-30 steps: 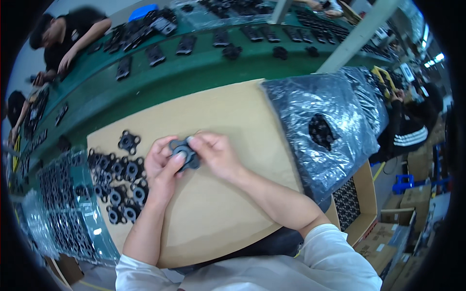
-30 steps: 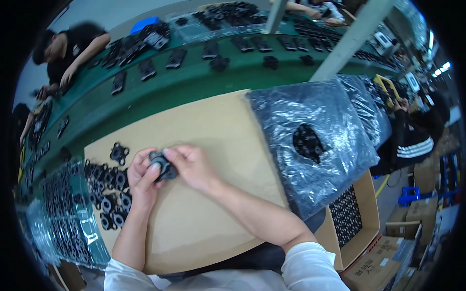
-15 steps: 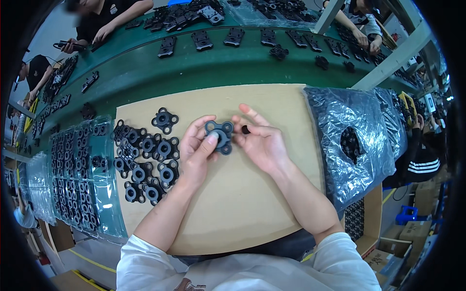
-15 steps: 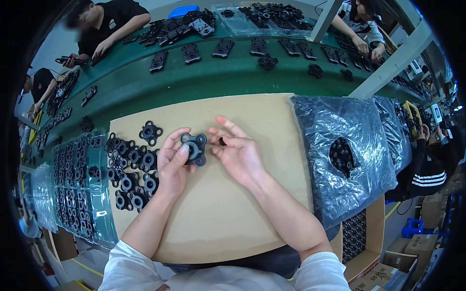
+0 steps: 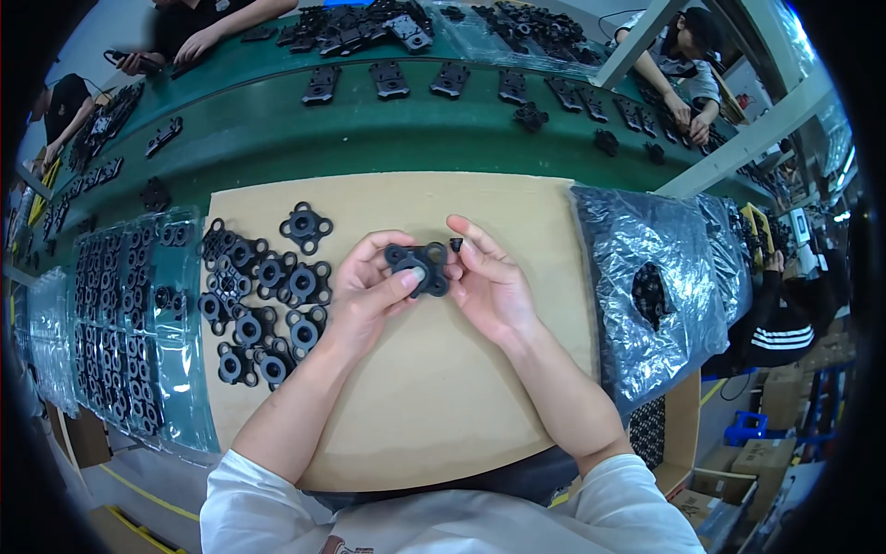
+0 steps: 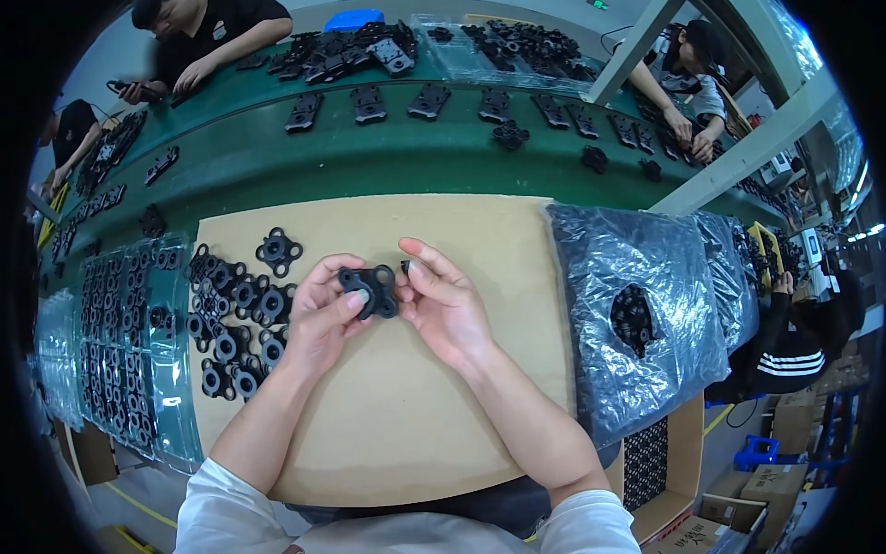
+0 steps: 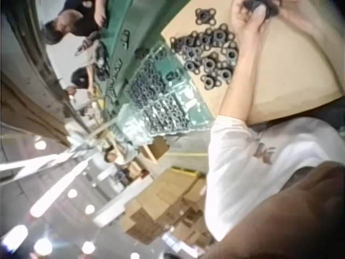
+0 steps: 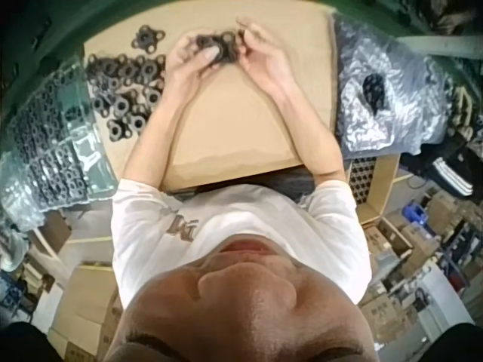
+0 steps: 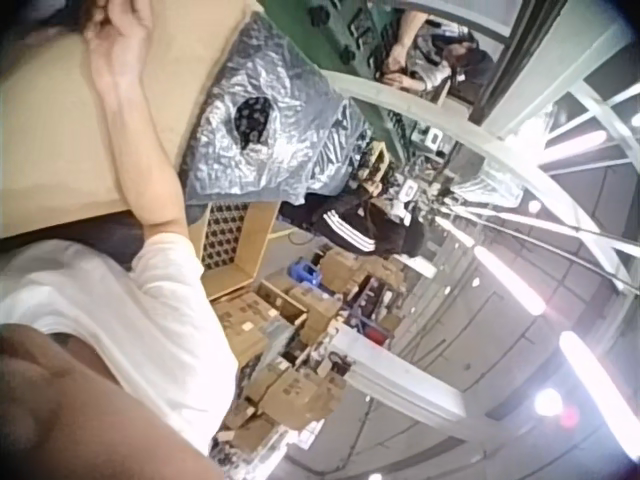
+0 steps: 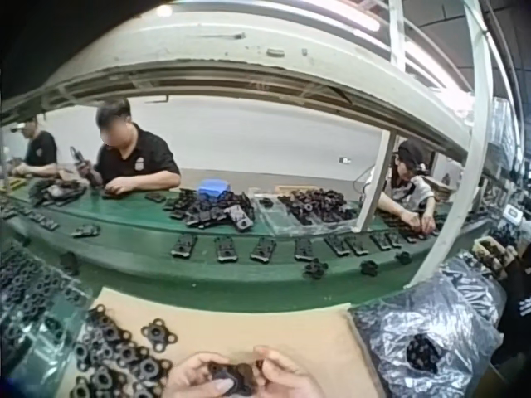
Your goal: The person assembles components by picking up plastic plates and small plugs and fitting the plugs into the holes of the plates by hand.
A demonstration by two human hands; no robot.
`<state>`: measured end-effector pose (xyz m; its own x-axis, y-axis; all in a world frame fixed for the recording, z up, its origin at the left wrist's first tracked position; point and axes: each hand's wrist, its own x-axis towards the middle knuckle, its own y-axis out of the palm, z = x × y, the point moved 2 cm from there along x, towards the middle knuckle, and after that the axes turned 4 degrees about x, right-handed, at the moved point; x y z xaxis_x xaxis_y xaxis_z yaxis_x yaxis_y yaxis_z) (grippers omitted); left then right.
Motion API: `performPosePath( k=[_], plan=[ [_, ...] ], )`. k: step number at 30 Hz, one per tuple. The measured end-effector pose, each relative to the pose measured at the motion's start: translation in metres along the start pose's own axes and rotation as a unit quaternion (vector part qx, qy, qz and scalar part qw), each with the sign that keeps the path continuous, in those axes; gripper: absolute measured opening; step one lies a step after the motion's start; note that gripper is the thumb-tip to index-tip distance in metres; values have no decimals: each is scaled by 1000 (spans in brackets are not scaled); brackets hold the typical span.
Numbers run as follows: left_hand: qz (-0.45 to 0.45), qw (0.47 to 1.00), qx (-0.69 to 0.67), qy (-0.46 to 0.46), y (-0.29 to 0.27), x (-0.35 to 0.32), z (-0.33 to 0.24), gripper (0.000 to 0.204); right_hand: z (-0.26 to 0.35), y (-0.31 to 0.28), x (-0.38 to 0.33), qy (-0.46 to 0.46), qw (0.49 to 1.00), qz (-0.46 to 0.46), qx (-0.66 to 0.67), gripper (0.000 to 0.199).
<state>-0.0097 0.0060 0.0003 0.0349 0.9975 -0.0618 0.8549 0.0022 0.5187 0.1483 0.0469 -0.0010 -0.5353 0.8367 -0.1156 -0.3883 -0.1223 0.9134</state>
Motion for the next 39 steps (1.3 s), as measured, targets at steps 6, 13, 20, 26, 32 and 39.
performPosePath(
  k=[6,13,20,26,32,39],
  plan=[
    [20,1000,-8,1,5,1,4,37,-2,4,-2,8,996,-68,-59,22],
    [10,1000,-11,-4,6,0,2,35,0,-5,-2,2,992,-57,-115,20],
    [-17,1000,10,-12,8,-2,1,35,-2,-2,-6,-56,966,-76,-240,18],
    [-19,999,47,-12,9,-2,2,37,0,-1,-7,-90,919,-45,-382,16],
    [-8,999,50,-21,12,-1,2,38,5,-2,-7,-56,954,-73,-286,16],
    [-8,999,47,-13,12,1,5,39,3,6,-3,-27,982,-140,-126,15]
  ],
)
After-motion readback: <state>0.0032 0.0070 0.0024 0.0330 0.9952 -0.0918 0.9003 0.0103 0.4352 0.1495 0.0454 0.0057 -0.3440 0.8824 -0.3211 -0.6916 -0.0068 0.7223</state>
